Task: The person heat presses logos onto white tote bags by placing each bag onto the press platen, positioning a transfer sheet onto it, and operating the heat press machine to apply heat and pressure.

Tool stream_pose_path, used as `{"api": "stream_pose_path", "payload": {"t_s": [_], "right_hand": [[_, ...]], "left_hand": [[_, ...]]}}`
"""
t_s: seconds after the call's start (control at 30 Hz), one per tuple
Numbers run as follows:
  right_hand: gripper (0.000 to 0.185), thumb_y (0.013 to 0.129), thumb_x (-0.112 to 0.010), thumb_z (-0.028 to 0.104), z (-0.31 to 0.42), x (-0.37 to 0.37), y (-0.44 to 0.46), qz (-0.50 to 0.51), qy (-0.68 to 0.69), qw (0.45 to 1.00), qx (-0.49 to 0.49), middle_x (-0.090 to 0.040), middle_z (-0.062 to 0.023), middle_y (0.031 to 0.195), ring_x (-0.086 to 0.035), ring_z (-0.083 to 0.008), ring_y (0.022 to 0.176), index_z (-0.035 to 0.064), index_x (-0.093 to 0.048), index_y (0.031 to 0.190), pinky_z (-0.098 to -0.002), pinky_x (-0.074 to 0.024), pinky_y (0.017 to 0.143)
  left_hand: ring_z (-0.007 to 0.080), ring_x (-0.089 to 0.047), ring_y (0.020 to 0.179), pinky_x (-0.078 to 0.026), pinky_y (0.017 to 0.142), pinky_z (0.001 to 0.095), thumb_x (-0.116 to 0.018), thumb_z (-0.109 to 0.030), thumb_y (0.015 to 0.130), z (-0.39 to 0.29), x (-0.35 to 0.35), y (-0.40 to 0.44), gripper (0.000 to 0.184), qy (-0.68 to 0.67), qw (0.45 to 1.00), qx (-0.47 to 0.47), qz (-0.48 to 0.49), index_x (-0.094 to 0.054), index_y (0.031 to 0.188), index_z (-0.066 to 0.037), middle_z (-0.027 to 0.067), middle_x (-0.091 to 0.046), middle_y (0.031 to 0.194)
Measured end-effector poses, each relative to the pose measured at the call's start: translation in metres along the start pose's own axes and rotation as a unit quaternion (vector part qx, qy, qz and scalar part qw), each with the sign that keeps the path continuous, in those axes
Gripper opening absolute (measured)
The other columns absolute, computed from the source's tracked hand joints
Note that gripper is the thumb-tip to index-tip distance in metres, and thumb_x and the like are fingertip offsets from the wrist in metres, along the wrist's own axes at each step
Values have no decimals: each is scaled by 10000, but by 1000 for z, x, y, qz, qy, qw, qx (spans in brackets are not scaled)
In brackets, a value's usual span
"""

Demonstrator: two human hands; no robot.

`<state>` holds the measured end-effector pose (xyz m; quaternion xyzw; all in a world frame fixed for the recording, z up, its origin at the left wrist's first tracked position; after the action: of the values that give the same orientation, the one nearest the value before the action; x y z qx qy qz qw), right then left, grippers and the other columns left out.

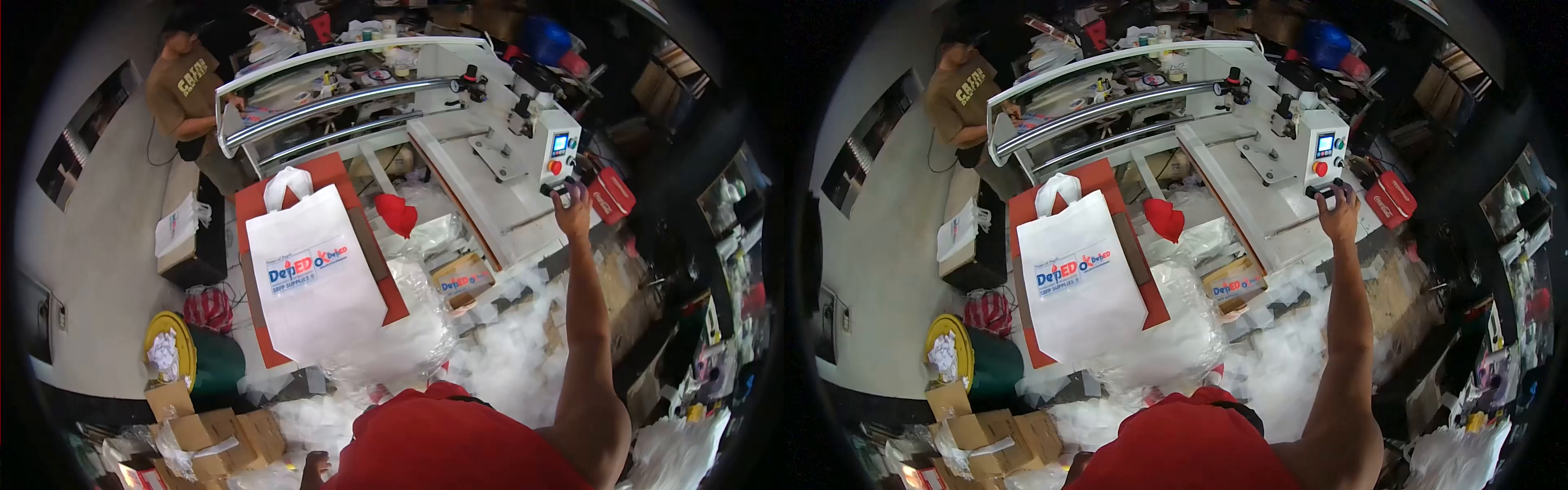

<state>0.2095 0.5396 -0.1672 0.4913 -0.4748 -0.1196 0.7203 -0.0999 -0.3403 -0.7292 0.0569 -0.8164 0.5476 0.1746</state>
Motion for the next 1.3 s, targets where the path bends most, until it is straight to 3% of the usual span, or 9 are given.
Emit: {"api": "stream_pose_path", "payload": {"t_s": [0.4,0.57,0.77,0.83,0.93,1.03,1.13,1.23,1.3], "right_hand": [[381,782,-789,406,-36,-53,16,146,107,983,37,-625,-75,850,-563,-320,856,62,-654,875,-443,-418,837],[368,777,-797,393,-27,-44,17,122,119,985,42,-614,-65,826,-552,-291,836,72,-630,837,-410,-368,813],[409,768,-784,450,-27,-43,15,99,105,989,39,-613,-66,806,-533,-289,815,77,-618,787,-409,-354,795],[411,758,-790,457,-29,-46,13,100,117,988,32,-620,-64,821,-533,-288,816,82,-623,770,-415,-349,791],[414,742,-802,470,-16,-34,11,96,138,986,18,-626,-59,794,-543,-285,814,91,-635,749,-427,-348,800],[402,726,-819,462,10,-28,8,121,167,978,9,-628,-62,769,-524,-311,832,96,-656,763,-426,-360,791],[376,699,-850,416,62,-18,-3,99,184,978,16,-642,-54,802,-482,-311,813,88,-682,775,-422,-386,771],[366,690,-857,398,112,-7,-13,97,237,966,46,-651,-57,825,-485,-312,818,88,-691,789,-427,-402,765],[320,735,-835,359,143,1,-16,105,281,951,69,-662,-74,824,-519,-326,803,95,-700,853,-423,-382,790]], "left_hand": [[273,-644,986,-559,824,405,-807,-167,608,-118,70,19,249,-215,932,-100,-276,-646,791,-114,64,-690,947],[302,-681,928,-564,807,404,-721,-157,734,-148,52,25,142,-201,927,-122,-291,-682,859,-102,102,-711,985],[232,-694,724,-562,698,339,-666,-177,803,-166,-8,1,147,-361,910,40,-199,-682,903,-71,117,-701,777],[157,-666,591,-486,449,303,-669,-208,846,-155,-31,16,200,-428,884,-11,-187,-658,982,-62,51,-663,737],[161,-659,581,-499,460,318,-669,-237,831,-144,-43,9,237,-258,926,34,-274,-658,989,-60,61,-668,735],[271,-693,893,-568,799,383,-631,-245,839,-155,-61,4,131,-193,942,-19,-275,-697,830,-132,83,-722,893],[188,-681,645,-545,556,331,-676,-238,815,-131,-74,12,236,-252,913,58,-316,-671,953,-48,86,-685,754],[182,-680,642,-556,570,332,-678,-226,812,-188,-73,-7,238,89,867,-188,-453,-667,954,-36,88,-687,751],[181,-683,641,-565,584,330,-695,-209,807,-150,-95,20,239,-245,905,-3,-349,-668,964,-31,86,-688,757]]}}
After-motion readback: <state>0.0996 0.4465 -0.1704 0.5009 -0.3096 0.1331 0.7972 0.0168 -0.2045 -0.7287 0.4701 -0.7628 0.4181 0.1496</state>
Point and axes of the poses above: each hand's wrist, its own y-axis towards the middle knuckle, its own x-axis out of the back of the hand, z = x × y, the point moved 9 cm from there along y, towards the middle knuckle
